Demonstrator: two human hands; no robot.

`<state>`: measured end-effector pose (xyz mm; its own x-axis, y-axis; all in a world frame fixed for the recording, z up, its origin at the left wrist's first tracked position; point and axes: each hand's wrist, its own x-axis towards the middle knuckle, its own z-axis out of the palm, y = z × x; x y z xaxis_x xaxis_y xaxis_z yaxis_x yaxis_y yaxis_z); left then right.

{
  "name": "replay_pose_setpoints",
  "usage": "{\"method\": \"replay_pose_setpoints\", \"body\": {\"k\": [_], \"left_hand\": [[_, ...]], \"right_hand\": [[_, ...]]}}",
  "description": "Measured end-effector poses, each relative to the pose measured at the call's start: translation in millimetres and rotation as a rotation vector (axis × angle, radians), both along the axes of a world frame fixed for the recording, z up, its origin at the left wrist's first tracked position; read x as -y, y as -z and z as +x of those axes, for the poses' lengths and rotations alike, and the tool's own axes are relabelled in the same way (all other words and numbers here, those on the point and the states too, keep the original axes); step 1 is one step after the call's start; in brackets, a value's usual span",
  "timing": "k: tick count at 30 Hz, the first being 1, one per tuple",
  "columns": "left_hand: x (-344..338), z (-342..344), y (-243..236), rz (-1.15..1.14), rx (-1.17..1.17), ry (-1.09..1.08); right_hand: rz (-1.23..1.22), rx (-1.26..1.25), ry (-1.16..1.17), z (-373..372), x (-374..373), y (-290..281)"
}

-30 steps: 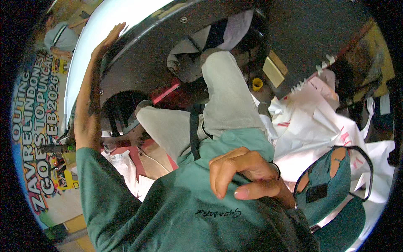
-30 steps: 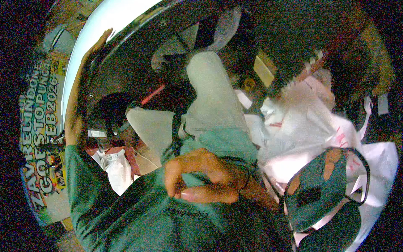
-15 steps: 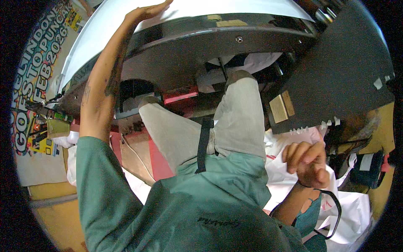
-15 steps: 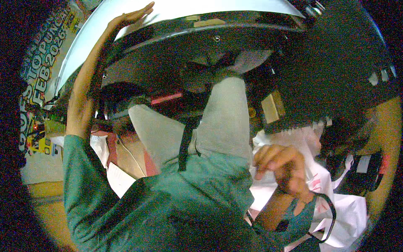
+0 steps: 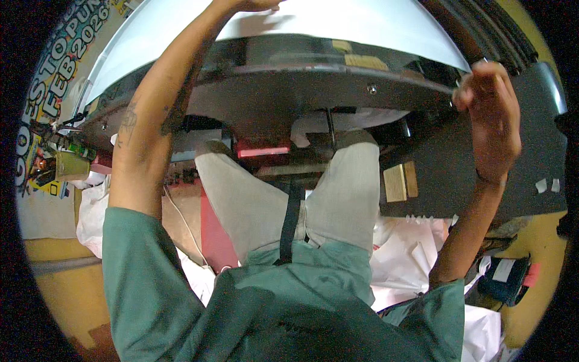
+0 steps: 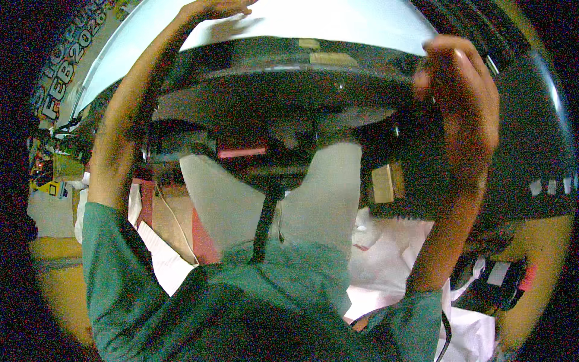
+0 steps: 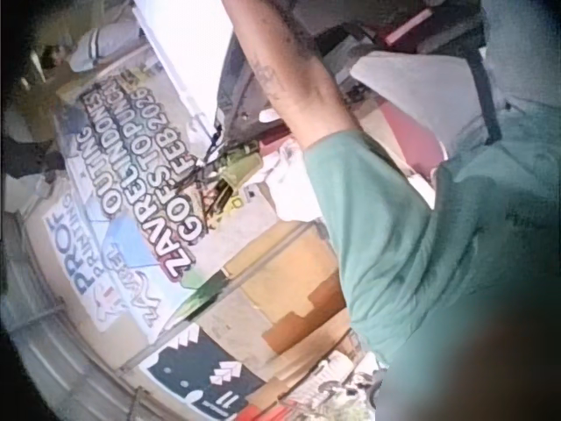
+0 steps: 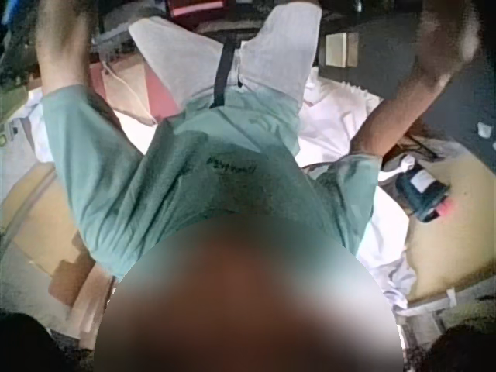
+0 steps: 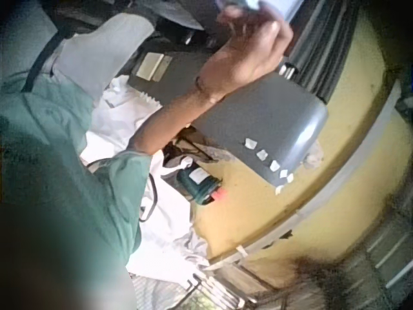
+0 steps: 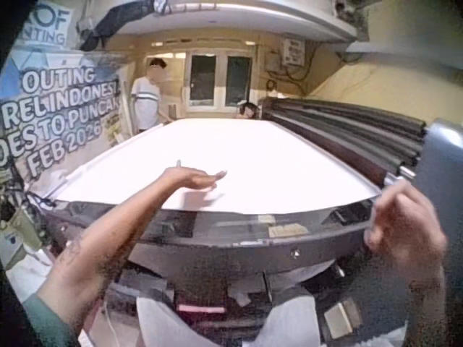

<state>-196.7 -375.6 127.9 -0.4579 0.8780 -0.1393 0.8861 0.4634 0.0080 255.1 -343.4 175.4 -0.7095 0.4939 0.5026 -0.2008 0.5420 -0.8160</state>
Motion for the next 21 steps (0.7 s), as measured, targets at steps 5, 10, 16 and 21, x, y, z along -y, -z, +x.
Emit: {"method": "replay_pose_setpoints", "body": {"k": [5,10,16,21], "left_hand": [[-12,2,-12,-0.05,0.017,-0.015],[-15,8,-17,0.005,0.056,-0.005],[-24,6,-25,-0.054,0.114,-0.003],[-33,-2,-16,-0.155,-0.102,0.128]], "right_hand": [[0.084,0.033,0.15,-72,-86,-9],[0.346,0.148,0.429,-156,-217,8],[0.488,0.861,0.851,-231,-301,70],[0.339,1.111,0.9,-237,-288,96]]}}
